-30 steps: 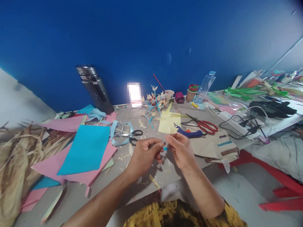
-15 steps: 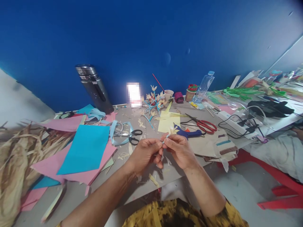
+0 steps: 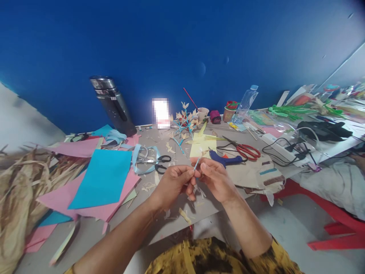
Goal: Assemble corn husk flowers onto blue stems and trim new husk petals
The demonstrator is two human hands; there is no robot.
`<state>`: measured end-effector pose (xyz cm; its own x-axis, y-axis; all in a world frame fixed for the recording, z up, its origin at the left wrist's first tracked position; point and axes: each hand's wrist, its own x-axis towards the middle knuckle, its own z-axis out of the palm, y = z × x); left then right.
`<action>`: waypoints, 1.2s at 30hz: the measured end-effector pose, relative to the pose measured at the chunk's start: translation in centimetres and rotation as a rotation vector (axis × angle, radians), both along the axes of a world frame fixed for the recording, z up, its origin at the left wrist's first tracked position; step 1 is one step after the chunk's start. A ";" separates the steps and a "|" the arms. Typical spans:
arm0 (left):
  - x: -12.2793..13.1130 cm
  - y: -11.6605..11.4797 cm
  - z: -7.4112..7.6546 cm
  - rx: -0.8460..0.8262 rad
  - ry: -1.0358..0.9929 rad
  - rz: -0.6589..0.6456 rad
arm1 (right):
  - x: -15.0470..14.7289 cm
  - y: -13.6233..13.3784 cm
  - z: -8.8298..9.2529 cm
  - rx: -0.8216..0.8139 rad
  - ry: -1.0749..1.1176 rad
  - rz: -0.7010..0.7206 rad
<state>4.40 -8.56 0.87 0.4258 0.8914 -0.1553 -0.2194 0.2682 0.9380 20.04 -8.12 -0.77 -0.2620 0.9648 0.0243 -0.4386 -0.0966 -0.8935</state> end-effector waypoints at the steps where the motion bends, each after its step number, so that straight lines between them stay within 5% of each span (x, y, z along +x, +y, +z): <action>1: -0.1 0.1 -0.2 -0.032 -0.033 -0.024 | 0.1 -0.1 0.1 0.004 0.012 0.048; 9: -0.1 0.0 0.2 0.011 0.139 -0.040 | -0.3 0.4 -0.8 0.022 -0.118 -0.297; 15: 0.2 -0.4 0.4 0.342 0.466 0.181 | -0.5 0.6 -1.4 0.038 -0.391 -0.531; 17: 0.2 -0.4 0.3 0.342 0.443 0.162 | -0.4 0.4 -1.2 0.051 -0.370 -0.469; 22: 0.1 -0.1 0.2 0.019 0.146 -0.022 | 0.1 -0.1 -0.6 0.115 -0.155 -0.122; 28: -0.5 0.2 0.0 -0.107 -0.001 -0.096 | 0.4 0.2 -1.0 0.128 -0.238 -0.275; 36: -1.0 0.7 0.1 -0.145 -0.027 -0.129 | 0.8 0.0 -0.5 0.191 -0.392 -0.256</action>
